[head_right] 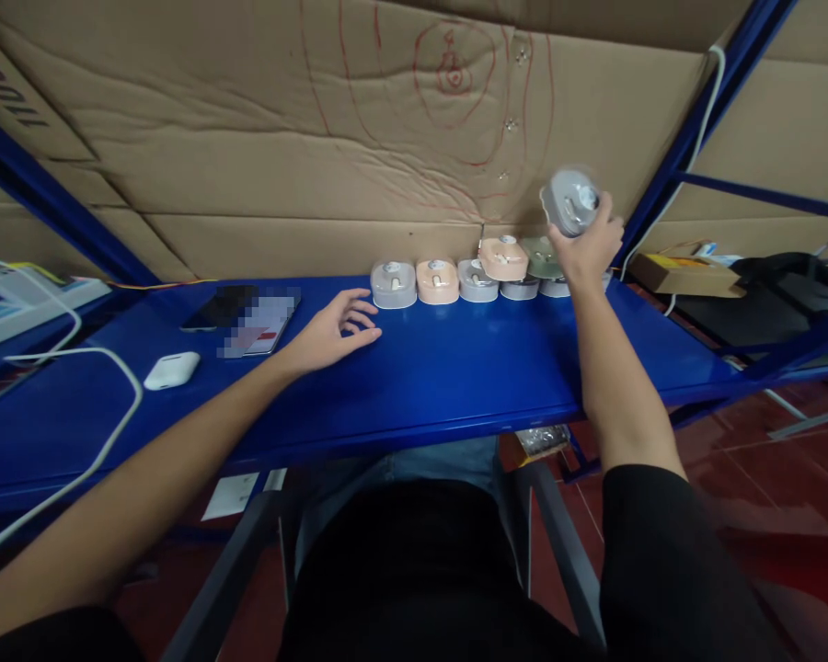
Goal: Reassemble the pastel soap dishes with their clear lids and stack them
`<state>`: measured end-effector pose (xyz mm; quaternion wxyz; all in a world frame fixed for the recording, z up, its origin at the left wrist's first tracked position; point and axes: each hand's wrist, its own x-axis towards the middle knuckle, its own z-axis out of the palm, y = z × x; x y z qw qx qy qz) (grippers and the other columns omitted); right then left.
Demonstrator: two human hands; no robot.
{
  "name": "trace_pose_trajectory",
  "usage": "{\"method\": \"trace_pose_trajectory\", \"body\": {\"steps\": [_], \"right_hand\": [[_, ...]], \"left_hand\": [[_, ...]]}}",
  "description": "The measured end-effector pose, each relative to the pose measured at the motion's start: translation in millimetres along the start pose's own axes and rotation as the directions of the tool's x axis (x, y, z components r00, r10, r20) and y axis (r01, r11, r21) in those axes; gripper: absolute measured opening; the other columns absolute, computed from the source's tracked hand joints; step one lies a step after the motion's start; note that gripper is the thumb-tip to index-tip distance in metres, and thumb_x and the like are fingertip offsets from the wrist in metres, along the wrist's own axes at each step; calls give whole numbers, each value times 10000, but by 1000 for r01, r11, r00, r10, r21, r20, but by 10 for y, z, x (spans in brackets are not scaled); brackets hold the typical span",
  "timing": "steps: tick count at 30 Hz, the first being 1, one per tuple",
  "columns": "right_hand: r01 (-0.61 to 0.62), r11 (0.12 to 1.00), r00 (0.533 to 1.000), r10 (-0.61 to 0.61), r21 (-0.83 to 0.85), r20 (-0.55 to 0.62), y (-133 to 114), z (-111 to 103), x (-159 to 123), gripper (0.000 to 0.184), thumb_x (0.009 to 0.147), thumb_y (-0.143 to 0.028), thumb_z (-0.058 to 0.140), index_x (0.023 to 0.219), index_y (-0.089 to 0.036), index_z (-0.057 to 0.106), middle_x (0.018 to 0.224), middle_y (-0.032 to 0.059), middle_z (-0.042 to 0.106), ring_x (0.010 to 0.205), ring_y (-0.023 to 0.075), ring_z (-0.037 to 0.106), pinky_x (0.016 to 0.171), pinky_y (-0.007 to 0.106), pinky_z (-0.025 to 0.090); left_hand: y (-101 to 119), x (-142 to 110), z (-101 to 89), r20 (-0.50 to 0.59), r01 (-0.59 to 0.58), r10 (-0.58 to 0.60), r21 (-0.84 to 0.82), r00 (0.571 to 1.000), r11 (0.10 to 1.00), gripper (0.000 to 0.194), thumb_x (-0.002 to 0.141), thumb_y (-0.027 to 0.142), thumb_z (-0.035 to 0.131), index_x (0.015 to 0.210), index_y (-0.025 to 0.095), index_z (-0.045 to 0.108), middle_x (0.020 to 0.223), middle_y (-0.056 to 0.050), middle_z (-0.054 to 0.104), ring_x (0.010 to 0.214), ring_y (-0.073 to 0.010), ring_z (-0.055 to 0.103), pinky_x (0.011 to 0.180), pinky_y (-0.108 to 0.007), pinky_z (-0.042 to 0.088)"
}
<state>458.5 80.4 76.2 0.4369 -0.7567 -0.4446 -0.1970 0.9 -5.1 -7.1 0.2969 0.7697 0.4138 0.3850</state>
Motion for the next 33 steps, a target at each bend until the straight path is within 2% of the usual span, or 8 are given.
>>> {"method": "trace_pose_trajectory", "body": {"steps": [4,9,19,23,25,28,30,33], "right_hand": [[-115,983,993,119,-142,16,249,171,188,949,878,-429,970,1685,-174,543,1465,297,648,1280,338,590,1009,515,363],[-98,975,988,120,-199,102,346,214,223,978,942,-627,890,1711,-168,499,1521,333,606,1339,351,565,992,529,347],[-37,964,994,63,-262,91,219,199,107,948,1095,-555,719,1780,-5,365,1585,437,545,1478,422,525,1064,589,375],[190,972,981,-192,-141,-4,-2,80,-117,692,1094,-392,662,1676,-51,504,1686,335,504,1585,396,424,1270,600,311],[441,898,897,-440,-14,37,-233,52,-370,626,1062,-407,634,1592,-78,577,1663,293,543,1570,395,434,1317,613,312],[690,691,654,-723,217,224,-668,121,-853,599,1081,-540,562,1524,-144,638,1674,269,573,1542,420,494,1318,634,355],[745,612,523,-783,264,338,-913,226,-1153,676,1063,-553,566,1560,-97,610,1735,280,526,1598,457,473,1342,654,330],[753,593,418,-767,287,487,-1071,369,-1444,829,1057,-597,580,1646,-16,527,1819,305,424,1695,477,381,1398,632,272]], "left_hand": [[21,1,13,22,10,-10,14,1000,1000,772,894,434,871,1554,196,549,1384,-193,734,1039,-259,780,896,-435,646],[25,-8,-6,40,10,-11,29,999,1000,747,892,460,857,1517,179,559,1362,-187,747,1017,-254,787,886,-438,647],[-8,-5,-15,51,10,-13,51,999,999,724,880,457,875,1491,196,589,1371,-184,746,1017,-251,788,863,-423,648],[-30,5,-22,48,-7,4,47,999,999,725,867,453,887,1487,206,602,1355,-174,754,999,-247,788,858,-420,650],[-35,10,-22,45,-10,7,49,999,999,723,859,455,889,1479,212,607,1346,-169,755,991,-245,787,844,-411,647],[-30,13,-19,44,0,-3,67,999,998,711,862,472,872,1464,203,607,1331,-172,755,985,-245,787,832,-409,645],[-24,11,-17,50,2,-6,89,999,996,704,869,488,856,1455,187,606,1329,-182,753,987,-249,786,838,-418,646],[-16,7,-15,50,-14,8,112,999,994,687,868,499,851,1438,193,618,1326,-178,754,993,-254,785,846,-423,645]]}}
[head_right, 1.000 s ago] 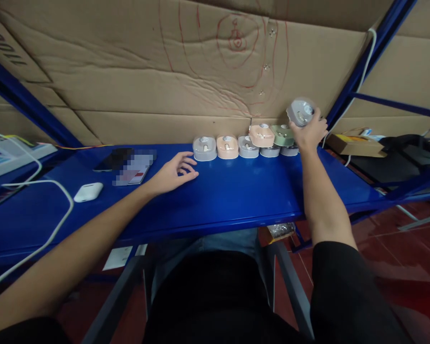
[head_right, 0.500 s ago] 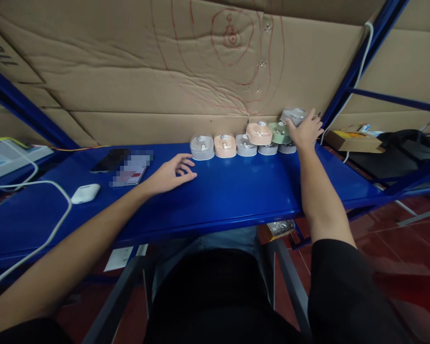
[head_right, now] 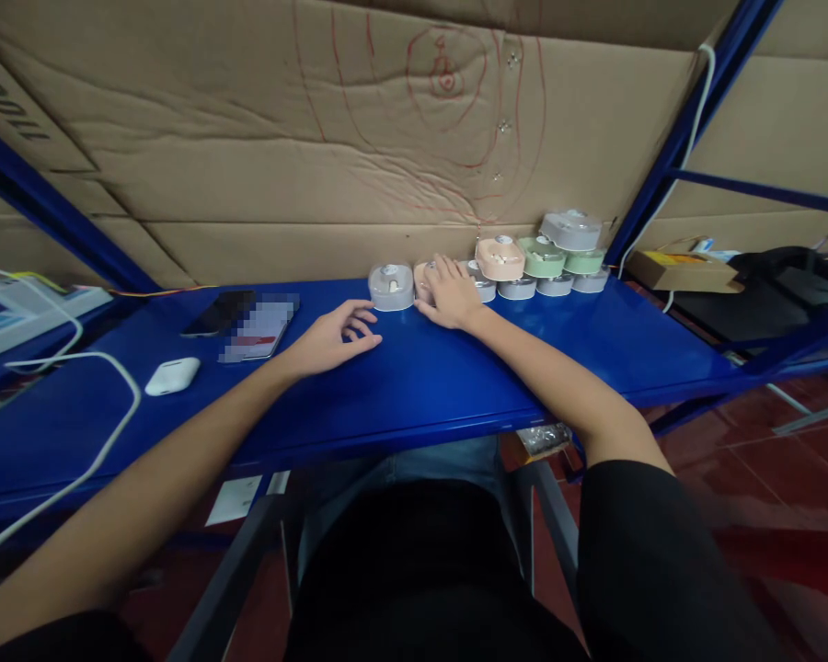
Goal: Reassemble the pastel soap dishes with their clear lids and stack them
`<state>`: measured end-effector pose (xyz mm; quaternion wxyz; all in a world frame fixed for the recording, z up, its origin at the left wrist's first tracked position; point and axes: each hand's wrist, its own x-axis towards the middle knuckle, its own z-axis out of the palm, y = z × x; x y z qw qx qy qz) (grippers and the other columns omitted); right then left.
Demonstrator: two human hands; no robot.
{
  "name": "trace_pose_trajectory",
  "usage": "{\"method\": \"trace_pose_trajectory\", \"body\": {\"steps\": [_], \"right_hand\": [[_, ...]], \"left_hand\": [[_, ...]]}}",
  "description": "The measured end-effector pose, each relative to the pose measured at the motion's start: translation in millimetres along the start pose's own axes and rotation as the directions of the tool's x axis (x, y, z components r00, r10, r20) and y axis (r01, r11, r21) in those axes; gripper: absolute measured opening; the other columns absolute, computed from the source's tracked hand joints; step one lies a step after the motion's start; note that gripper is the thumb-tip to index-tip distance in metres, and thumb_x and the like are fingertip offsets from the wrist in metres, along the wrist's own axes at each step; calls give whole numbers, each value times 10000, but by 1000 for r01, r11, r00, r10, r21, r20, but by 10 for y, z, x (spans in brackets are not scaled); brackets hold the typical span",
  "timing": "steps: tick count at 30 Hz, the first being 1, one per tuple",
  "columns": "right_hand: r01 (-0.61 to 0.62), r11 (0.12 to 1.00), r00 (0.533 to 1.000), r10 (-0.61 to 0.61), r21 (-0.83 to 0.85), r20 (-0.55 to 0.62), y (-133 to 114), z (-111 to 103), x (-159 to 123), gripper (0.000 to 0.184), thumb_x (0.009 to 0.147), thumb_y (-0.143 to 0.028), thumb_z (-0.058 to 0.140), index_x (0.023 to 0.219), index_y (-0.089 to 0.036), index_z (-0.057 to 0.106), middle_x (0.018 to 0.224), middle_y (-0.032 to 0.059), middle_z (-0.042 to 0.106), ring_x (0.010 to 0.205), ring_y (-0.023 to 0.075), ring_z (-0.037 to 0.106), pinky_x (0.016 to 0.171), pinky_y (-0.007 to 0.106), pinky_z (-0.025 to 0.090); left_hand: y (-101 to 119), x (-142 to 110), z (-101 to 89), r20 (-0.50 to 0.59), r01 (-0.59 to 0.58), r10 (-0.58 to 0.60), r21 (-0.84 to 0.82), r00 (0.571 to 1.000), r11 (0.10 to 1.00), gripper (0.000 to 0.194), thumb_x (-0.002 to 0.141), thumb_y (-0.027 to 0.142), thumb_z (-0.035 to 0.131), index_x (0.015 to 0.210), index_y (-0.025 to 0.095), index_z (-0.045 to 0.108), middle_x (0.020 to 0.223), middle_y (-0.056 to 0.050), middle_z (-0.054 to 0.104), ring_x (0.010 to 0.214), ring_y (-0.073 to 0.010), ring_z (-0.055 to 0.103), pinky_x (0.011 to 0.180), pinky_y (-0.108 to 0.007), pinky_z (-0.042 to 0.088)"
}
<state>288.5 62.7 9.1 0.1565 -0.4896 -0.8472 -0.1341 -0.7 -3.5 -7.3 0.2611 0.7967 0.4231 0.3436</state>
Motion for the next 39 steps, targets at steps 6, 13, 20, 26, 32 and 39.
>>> {"method": "trace_pose_trajectory", "body": {"steps": [6,13,20,26,32,39], "right_hand": [[38,997,999,-37,61,-7,-18,-39,-174,762,1038,-661,604,1532,-81,634,1641,289,620,1552,491,536,1316,678,397],[-187,973,975,201,138,-95,-174,-255,-303,828,939,-862,638,1303,-124,732,1308,295,725,1247,527,700,1043,697,603],[130,883,965,-218,450,148,-247,-464,-401,891,872,-699,825,1588,-213,612,1462,204,729,1351,443,713,1124,642,622],[272,765,910,-401,584,101,-342,-608,-518,1128,835,-731,905,1760,-266,456,1656,195,622,1488,435,640,1226,636,567],[285,797,904,-409,533,128,-384,-562,-543,1053,857,-694,892,1729,-247,505,1522,181,731,1317,415,743,1085,580,636],[124,839,967,-221,530,124,129,-714,-471,959,873,-734,848,1634,-206,598,1544,183,731,1315,410,744,1133,576,610]], "left_hand": [[18,0,-2,-2,-28,28,11,1000,1000,649,871,507,858,1406,208,646,1318,-157,770,1016,-261,779,861,-428,645],[21,3,-6,-26,-55,57,66,998,996,651,872,495,854,1412,194,650,1308,-163,776,1044,-274,764,873,-432,622],[58,-25,-47,29,-83,82,30,996,996,952,720,534,1011,1524,215,614,1393,-188,766,1242,-356,757,1083,-548,614],[123,-57,-21,191,-166,177,-76,966,983,1119,663,530,1064,1620,260,551,1608,-213,691,1468,-435,694,1240,-624,542],[189,-90,67,193,-159,155,5,969,987,1128,668,575,1048,1601,210,532,1530,-206,729,1423,-438,715,1225,-608,552],[167,-110,-12,204,-184,149,166,968,969,1137,723,565,1005,1689,218,516,1576,-200,671,1445,-441,663,1256,-622,518]]}}
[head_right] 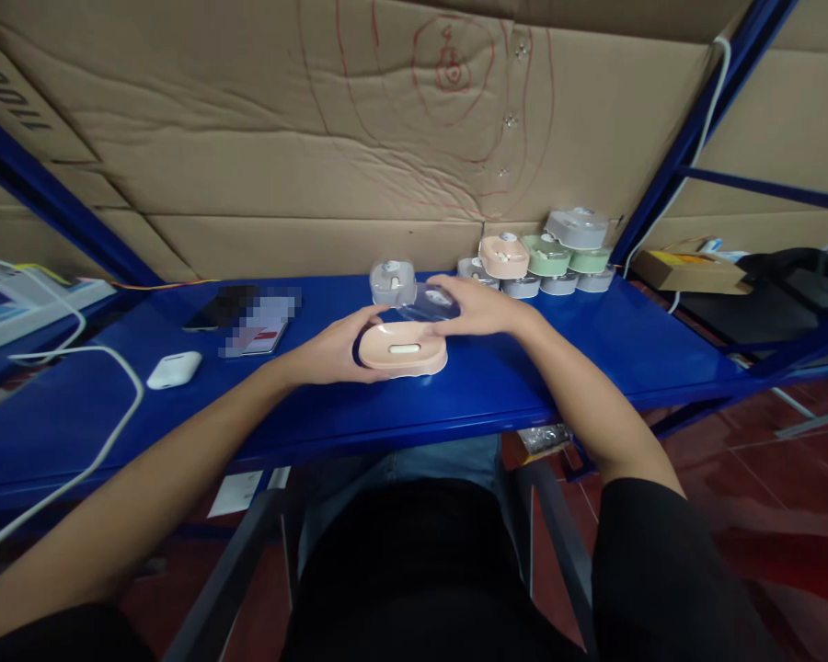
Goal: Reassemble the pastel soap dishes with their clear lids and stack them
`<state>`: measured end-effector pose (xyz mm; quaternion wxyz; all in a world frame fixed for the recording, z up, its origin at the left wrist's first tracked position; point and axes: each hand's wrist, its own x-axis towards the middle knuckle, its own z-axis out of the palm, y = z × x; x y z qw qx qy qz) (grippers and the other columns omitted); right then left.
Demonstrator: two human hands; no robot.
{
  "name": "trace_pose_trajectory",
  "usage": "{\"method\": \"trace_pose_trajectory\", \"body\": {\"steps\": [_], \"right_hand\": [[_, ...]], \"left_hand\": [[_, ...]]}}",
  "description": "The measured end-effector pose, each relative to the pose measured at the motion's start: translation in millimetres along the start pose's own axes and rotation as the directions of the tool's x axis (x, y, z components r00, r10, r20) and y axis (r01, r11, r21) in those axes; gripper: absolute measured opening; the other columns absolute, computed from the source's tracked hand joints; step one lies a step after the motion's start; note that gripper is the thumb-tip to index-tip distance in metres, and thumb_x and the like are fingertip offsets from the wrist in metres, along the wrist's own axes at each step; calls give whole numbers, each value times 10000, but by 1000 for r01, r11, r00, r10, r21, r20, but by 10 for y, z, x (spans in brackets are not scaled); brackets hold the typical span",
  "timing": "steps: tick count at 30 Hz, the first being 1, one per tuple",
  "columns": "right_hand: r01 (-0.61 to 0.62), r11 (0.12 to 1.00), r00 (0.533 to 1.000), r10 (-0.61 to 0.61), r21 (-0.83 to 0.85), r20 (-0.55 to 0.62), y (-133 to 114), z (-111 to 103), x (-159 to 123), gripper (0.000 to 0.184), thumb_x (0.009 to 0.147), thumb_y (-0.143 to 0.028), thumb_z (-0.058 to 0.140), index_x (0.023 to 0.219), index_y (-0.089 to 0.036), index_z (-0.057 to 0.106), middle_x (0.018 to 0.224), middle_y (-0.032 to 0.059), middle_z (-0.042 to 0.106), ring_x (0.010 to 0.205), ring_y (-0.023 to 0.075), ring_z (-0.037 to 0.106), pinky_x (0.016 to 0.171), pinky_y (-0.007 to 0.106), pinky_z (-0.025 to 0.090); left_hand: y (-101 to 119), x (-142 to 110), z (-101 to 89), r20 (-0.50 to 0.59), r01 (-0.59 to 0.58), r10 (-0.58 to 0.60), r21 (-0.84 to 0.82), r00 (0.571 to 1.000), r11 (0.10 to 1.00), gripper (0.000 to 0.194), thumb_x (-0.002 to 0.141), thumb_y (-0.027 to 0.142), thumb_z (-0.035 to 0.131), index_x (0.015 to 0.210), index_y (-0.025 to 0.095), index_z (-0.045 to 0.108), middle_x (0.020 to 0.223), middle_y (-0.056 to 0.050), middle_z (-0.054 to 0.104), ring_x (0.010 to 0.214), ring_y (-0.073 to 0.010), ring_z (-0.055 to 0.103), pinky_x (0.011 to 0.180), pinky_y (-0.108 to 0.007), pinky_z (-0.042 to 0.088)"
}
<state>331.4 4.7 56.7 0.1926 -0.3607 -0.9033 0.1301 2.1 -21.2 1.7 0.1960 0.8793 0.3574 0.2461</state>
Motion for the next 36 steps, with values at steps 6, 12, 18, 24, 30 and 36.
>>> {"method": "trace_pose_trajectory", "body": {"steps": [6,12,18,24,30,36], "right_hand": [[-307,950,951,308,-57,19,277,-57,-77,985,921,-858,723,1591,-145,616,1282,206,826,1102,416,802,983,552,639],[-320,944,945,324,-80,49,284,33,-27,1008,865,-835,803,1579,-142,640,1387,231,799,1245,451,779,1088,568,612],[-313,949,949,314,-34,38,377,24,-17,940,938,-856,688,1575,-165,648,1412,215,798,1245,448,779,1088,607,621],[-315,945,945,321,-88,68,423,52,-23,1005,896,-861,751,1598,-152,635,1538,233,743,1381,465,732,1188,602,582],[-269,931,950,299,-245,93,438,157,-5,1086,852,-794,822,1664,-113,585,1661,277,636,1535,537,601,1291,655,492],[-272,929,947,305,-251,104,457,183,-3,1100,837,-801,812,1682,-138,576,1627,277,655,1509,564,603,1255,711,502]], "left_hand": [[48,-13,-1,129,-142,145,-33,981,989,624,898,541,916,1477,339,795,1620,-121,630,1529,-390,600,1334,-619,444],[90,3,40,73,-146,152,-86,986,986,477,959,562,862,1390,357,860,1519,-113,691,1442,-358,653,1307,-609,484],[49,17,-50,-19,-102,101,-65,995,993,482,978,642,786,1279,283,899,1504,-143,707,1432,-371,664,1292,-615,498],[-80,5,-293,-212,134,-107,118,971,984,559,965,678,716,1243,217,866,1444,-155,692,1376,-383,669,1255,-599,527],[-245,-11,-370,-190,293,-259,181,947,939,541,896,672,762,1185,226,862,1361,-133,679,1346,-382,661,1285,-581,496],[-398,22,-340,-84,238,-225,229,971,944,574,824,689,789,1167,234,855,1325,-136,705,1368,-392,643,1283,-568,492]]}}
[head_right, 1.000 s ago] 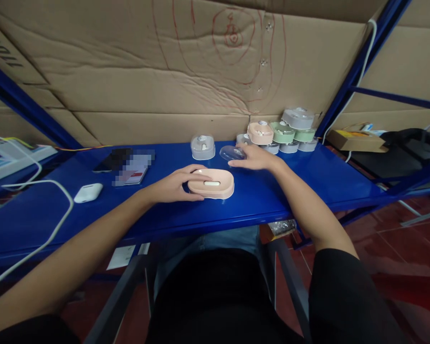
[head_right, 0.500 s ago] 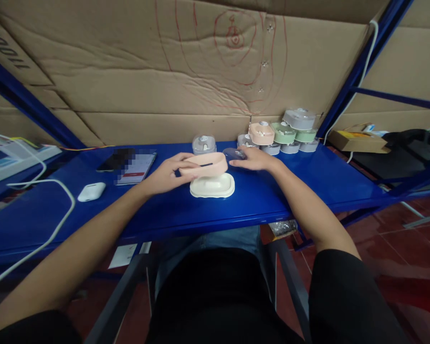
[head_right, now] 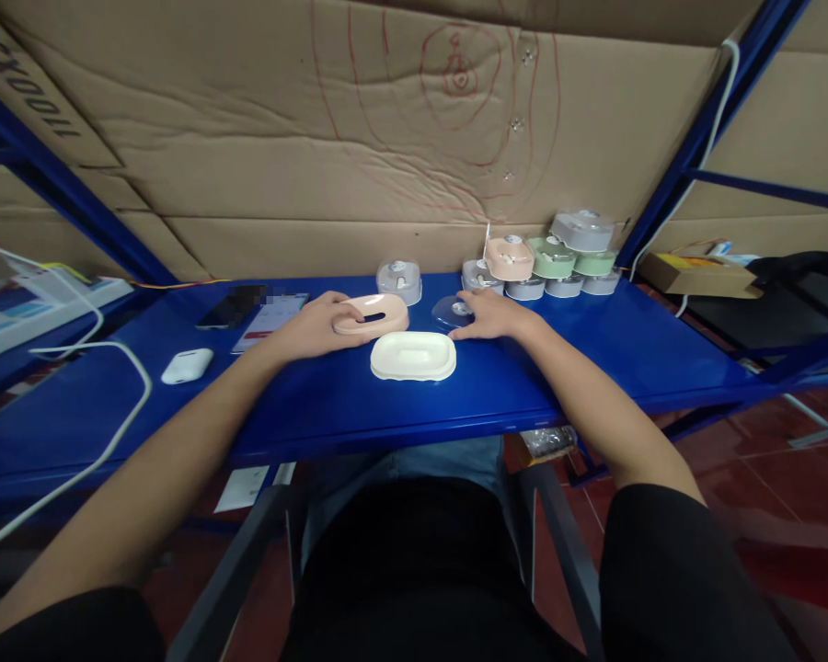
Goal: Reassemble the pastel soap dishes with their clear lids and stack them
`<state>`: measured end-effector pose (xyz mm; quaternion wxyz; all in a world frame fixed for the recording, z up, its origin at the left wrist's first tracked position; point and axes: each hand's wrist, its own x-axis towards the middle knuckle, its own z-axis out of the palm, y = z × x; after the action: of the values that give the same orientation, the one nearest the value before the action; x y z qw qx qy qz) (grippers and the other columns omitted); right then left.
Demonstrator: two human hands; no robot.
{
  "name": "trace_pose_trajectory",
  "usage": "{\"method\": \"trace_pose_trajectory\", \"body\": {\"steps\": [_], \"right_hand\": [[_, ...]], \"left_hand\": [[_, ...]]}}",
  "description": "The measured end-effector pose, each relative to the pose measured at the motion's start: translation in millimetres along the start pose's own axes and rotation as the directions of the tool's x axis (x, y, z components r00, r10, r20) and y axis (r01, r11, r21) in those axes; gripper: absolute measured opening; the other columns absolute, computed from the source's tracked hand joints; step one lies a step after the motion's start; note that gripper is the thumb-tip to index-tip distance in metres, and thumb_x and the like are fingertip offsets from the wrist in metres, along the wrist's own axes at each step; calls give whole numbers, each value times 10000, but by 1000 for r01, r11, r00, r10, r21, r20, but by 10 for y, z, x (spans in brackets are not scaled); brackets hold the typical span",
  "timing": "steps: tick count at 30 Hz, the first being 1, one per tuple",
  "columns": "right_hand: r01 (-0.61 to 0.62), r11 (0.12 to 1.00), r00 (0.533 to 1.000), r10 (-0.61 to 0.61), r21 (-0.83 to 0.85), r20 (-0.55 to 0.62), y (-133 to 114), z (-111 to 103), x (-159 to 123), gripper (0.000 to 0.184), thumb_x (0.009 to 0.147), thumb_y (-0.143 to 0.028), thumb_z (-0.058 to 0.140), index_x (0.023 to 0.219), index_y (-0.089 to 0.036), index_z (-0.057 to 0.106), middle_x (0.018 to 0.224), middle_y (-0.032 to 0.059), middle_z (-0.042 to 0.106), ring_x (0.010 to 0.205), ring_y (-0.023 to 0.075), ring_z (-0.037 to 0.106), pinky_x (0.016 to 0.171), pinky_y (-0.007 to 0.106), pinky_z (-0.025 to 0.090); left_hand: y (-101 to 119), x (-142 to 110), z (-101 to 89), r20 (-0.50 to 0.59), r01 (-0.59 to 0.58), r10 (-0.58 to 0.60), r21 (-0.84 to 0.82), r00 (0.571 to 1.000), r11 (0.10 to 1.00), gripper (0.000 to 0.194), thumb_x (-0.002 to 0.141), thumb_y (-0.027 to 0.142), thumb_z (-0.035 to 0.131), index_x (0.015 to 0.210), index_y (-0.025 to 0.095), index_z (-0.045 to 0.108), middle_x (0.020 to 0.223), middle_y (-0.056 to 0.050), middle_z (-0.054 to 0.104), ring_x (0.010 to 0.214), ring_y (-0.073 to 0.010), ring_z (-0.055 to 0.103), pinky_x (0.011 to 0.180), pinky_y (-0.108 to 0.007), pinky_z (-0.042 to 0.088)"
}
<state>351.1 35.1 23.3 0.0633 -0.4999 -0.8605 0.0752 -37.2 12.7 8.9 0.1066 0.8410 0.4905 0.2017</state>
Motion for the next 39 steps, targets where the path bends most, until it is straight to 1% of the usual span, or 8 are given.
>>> {"method": "trace_pose_trajectory", "body": {"steps": [9,14,18,22,24,28,32,39], "right_hand": [[20,1000,999,-20,-9,29,18,-26,-10,1121,850,-884,753,1665,-133,584,1599,270,670,1499,533,614,1269,681,502],[27,999,999,-28,18,30,60,-21,1,1097,856,-906,737,1657,-168,603,1601,246,675,1516,511,612,1281,667,501],[27,999,999,-28,45,23,75,-23,12,1060,858,-874,767,1642,-176,619,1598,242,683,1513,513,617,1275,677,499],[21,999,999,-22,41,24,65,-33,12,1097,846,-874,777,1652,-150,608,1620,244,671,1520,498,621,1296,636,495],[24,999,999,-25,41,28,59,-38,9,1112,844,-875,778,1652,-130,605,1625,260,664,1519,508,619,1292,644,500],[20,999,999,-21,33,35,67,-38,10,1099,851,-853,772,1665,-136,597,1631,258,660,1524,510,617,1282,662,510],[28,999,999,-29,33,29,94,-28,15,1026,859,-796,791,1664,-186,609,1617,220,683,1508,489,639,1277,655,519],[40,998,999,-40,48,14,99,-22,15,950,861,-756,817,1630,-227,644,1582,191,716,1483,494,653,1258,680,526]], "left_hand": [[-98,31,65,7,-66,66,-32,998,997,653,754,684,845,1215,222,830,1277,-132,724,1307,-377,666,1182,-530,559],[-52,27,28,13,-47,48,-35,999,998,514,773,612,851,1112,225,844,1242,-137,749,1334,-409,654,1225,-599,515],[75,-29,-62,-82,-26,20,-62,996,998,487,785,615,893,1094,240,853,1295,-120,726,1313,-395,676,1244,-600,509],[283,-115,-85,-187,-189,163,-132,969,973,452,871,590,878,1179,263,827,1447,-104,687,1372,-363,670,1264,-585,503],[387,-145,-27,-151,-294,270,-164,951,942,440,874,573,890,1178,261,828,1445,-111,686,1396,-357,668,1268,-576,503],[525,-165,153,-45,-340,339,-230,940,912,440,878,560,897,1198,265,832,1469,-123,678,1383,-356,686,1261,-579,515],[574,-163,261,12,-334,349,-258,937,906,523,873,573,899,1293,275,812,1506,-120,677,1415,-361,678,1288,-568,503],[618,-164,270,25,-316,331,-240,943,918,831,822,527,921,1552,240,647,1582,-159,698,1498,-411,640,1305,-594,484]]}}
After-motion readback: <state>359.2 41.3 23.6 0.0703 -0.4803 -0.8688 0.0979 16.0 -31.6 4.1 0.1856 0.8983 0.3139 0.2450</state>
